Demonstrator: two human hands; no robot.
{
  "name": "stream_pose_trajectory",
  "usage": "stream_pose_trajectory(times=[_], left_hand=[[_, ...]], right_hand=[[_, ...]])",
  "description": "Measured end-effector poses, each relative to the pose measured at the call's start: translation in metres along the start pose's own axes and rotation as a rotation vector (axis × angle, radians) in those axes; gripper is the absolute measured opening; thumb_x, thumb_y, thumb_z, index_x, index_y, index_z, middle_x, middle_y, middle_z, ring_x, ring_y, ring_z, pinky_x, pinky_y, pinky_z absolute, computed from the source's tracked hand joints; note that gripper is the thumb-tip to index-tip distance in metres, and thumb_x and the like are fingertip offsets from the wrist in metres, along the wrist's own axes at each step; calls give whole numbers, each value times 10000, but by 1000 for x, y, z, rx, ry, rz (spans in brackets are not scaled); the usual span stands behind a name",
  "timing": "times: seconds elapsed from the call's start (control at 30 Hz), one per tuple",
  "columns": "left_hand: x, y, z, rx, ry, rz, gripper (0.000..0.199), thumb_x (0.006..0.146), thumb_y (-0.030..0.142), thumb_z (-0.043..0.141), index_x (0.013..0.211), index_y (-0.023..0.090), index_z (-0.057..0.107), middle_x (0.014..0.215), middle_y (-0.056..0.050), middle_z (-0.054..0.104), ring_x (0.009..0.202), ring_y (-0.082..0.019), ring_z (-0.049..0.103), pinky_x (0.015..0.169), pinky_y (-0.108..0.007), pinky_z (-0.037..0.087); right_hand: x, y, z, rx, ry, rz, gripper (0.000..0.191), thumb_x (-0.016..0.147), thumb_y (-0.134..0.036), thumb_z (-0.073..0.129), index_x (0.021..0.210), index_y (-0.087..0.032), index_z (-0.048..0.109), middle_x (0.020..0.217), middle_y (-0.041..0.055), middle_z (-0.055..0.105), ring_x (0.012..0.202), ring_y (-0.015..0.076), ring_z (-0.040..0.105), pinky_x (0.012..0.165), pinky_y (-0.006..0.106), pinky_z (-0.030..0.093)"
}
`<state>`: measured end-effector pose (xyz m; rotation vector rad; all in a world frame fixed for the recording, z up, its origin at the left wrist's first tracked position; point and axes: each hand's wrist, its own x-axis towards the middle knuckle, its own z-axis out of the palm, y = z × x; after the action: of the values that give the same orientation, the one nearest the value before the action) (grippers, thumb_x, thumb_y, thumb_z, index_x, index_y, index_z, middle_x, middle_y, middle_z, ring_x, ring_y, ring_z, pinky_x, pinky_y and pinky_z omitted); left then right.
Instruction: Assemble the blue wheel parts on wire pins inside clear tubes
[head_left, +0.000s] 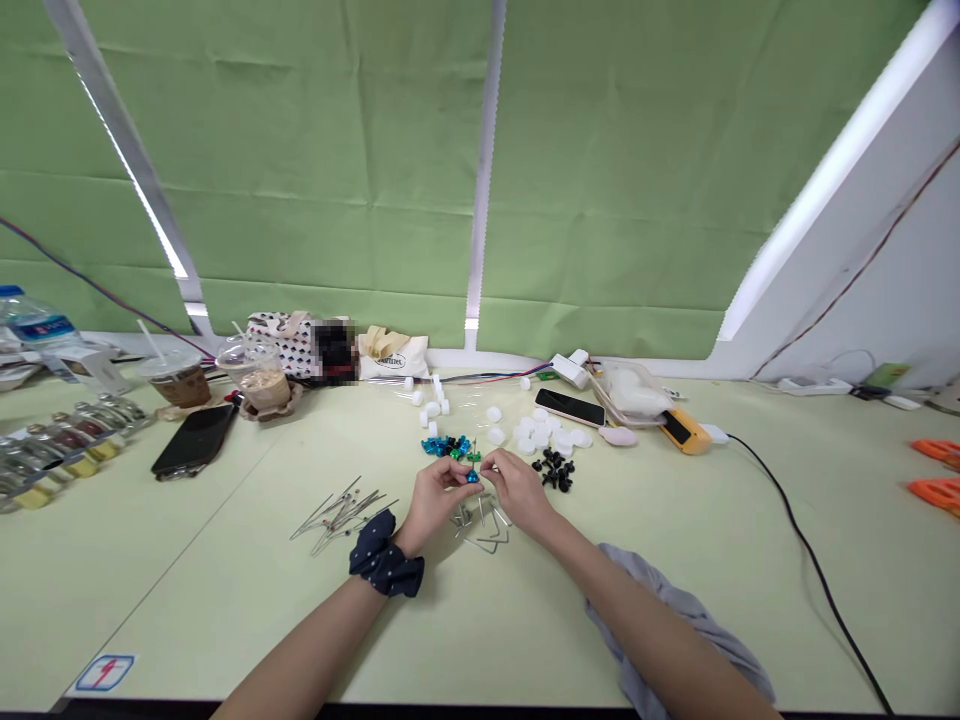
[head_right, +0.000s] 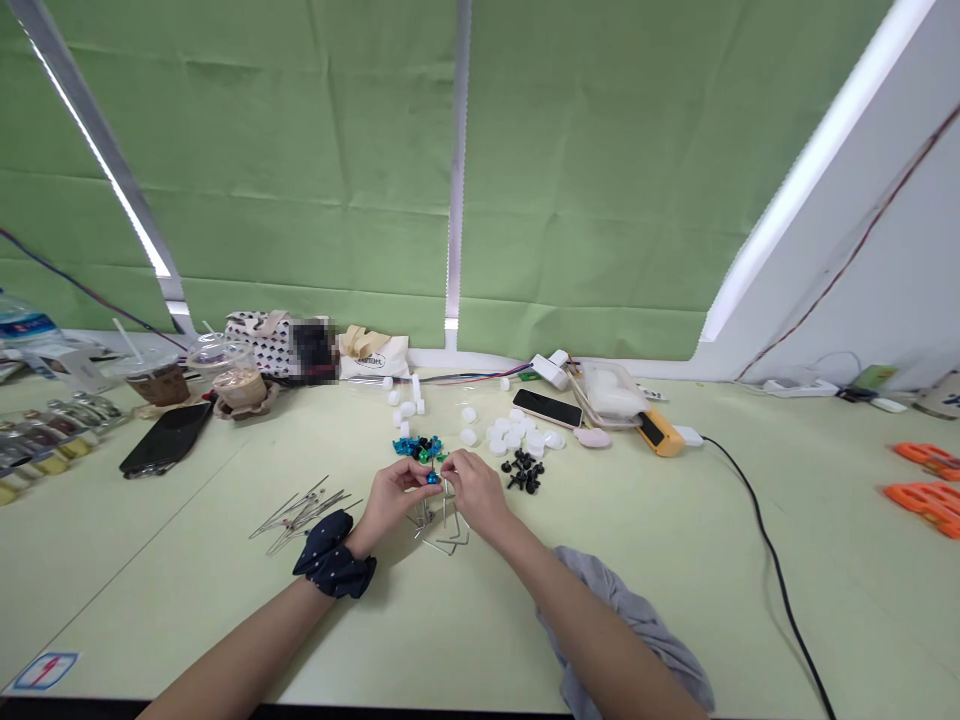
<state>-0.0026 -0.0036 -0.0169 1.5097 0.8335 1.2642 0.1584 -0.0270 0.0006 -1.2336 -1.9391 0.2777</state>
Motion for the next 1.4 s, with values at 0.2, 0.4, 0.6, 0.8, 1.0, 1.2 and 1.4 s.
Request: stream_pose_trajectory(times=[0.2,0.4,0.6,0.8,1.0,1.2,1.4], left_hand=[[0,1,0,11,-4,11,247,571,283,763,712,149,611,672,-4,581,621,-125,557,661,-289,488],[0,0,-1,16,2,8,249,569,291,761,719,149,620,664,0,575,631,-125,554,660,-289,486],[2,2,-1,10,44,-47,261,535,271,779,685,141,610,648,-4,574,612,-118,548,627,-258,473],[3,4,-2,-26,37,-82,284,528,269,782,690,134,591,612,12,553,587,-105,538,608,-244,466],[2,6,0,-37,11,-79,298,518,265,787,666,142,560,690,-6,589,600,-103,540,627,-266,486],[0,10,2,2,2,-40,295,531,275,780,661,143,551,725,-16,591,621,-113,549,651,-298,501],[0,10,2,28,-12,-16,286,550,275,768,659,147,537,682,-2,570,621,-120,560,642,-290,498]], right_hand=[[1,-1,-3,-15,43,-26,156,867,-209,433,763,-203,549,760,29,541,704,154,511,656,261,400],[1,9,3,76,61,-56,198,871,-269,463,769,-201,618,747,33,500,679,145,521,639,262,421],[1,12,5,62,76,-81,200,881,-241,426,863,-186,617,841,63,492,733,157,528,667,280,442],[0,8,0,17,107,-70,149,878,-217,429,817,-185,561,836,47,503,688,135,508,636,244,413],[0,2,-3,-129,111,-30,176,881,-215,404,775,-183,541,957,57,485,647,108,490,612,231,394],[0,1,1,-222,75,5,240,911,-232,327,761,-179,506,928,51,493,647,109,489,565,217,359],[0,2,1,-204,52,31,288,916,-248,337,681,-176,487,852,32,508,628,106,472,577,220,346]])
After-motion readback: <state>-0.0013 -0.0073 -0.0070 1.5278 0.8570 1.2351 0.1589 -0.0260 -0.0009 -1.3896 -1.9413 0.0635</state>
